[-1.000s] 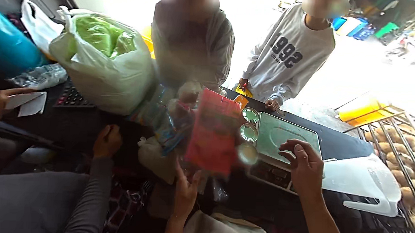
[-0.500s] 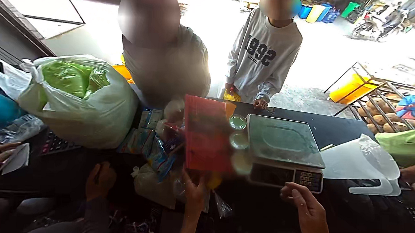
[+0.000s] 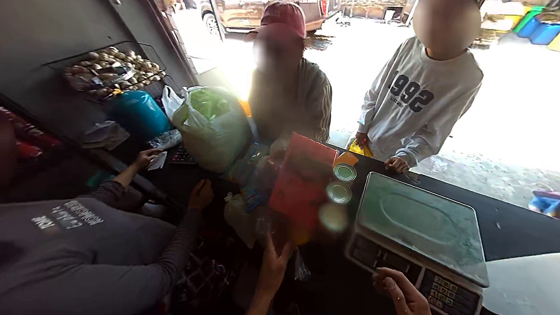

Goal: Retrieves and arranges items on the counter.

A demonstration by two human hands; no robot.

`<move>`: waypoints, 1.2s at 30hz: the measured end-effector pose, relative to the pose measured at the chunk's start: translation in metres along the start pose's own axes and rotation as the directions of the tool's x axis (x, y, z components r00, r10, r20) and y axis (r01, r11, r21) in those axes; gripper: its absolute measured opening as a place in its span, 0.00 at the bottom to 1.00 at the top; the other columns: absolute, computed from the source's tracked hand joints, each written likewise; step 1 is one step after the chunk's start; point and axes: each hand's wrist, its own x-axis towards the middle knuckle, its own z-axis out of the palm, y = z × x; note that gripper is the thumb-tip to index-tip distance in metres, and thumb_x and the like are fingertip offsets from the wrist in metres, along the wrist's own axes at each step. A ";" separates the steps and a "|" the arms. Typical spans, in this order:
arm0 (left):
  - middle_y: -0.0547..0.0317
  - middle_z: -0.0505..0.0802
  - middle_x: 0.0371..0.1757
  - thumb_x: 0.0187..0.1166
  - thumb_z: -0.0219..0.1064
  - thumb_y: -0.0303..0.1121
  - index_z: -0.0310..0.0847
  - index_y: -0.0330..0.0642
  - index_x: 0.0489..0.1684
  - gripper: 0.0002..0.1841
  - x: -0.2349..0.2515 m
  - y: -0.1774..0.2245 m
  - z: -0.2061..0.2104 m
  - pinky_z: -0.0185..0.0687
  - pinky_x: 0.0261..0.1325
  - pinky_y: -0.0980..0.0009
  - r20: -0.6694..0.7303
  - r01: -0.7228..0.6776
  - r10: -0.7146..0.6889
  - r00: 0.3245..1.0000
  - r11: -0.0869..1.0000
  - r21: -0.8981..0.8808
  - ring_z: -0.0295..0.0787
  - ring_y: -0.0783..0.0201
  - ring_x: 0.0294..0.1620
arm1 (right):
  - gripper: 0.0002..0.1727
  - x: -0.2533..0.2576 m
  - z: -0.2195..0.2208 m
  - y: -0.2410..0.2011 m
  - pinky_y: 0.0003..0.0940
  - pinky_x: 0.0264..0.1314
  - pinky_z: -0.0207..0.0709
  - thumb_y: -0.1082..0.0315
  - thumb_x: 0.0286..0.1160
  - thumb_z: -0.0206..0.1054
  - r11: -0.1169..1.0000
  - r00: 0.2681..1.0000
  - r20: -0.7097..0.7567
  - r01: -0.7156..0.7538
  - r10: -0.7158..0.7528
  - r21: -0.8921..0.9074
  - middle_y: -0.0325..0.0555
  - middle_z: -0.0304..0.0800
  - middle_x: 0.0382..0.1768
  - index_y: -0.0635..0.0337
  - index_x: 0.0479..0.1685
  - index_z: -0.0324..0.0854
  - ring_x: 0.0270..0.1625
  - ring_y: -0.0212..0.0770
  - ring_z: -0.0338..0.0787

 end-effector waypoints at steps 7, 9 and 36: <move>0.49 0.88 0.66 0.84 0.64 0.35 0.48 0.37 0.92 0.38 -0.086 0.011 0.045 0.88 0.65 0.62 -0.048 -0.013 0.014 0.999 1.000 0.026 0.90 0.62 0.62 | 0.23 -0.024 -0.022 0.056 0.42 0.62 0.89 0.59 0.92 0.51 0.997 0.918 0.391 0.045 -0.063 0.056 0.53 0.92 0.55 0.71 0.63 0.81 0.56 0.41 0.93; 0.50 0.89 0.65 0.85 0.60 0.31 0.58 0.34 0.88 0.31 -0.114 0.026 0.058 0.89 0.62 0.63 -0.115 -0.078 0.074 0.991 0.996 -0.031 0.89 0.61 0.62 | 0.22 -0.032 -0.009 0.070 0.42 0.66 0.86 0.59 0.91 0.51 0.992 0.864 0.488 0.089 -0.124 0.095 0.54 0.91 0.58 0.69 0.64 0.82 0.61 0.42 0.91; 0.45 0.69 0.89 0.89 0.54 0.44 0.73 0.37 0.82 0.28 -0.186 0.079 -0.001 0.44 0.94 0.53 0.935 -0.091 0.230 0.270 0.973 -0.213 0.52 0.50 0.94 | 0.42 -0.086 0.012 -0.009 0.46 0.92 0.59 0.33 0.85 0.51 0.952 0.322 0.915 -0.102 -0.242 0.288 0.45 0.69 0.87 0.56 0.87 0.69 0.88 0.41 0.67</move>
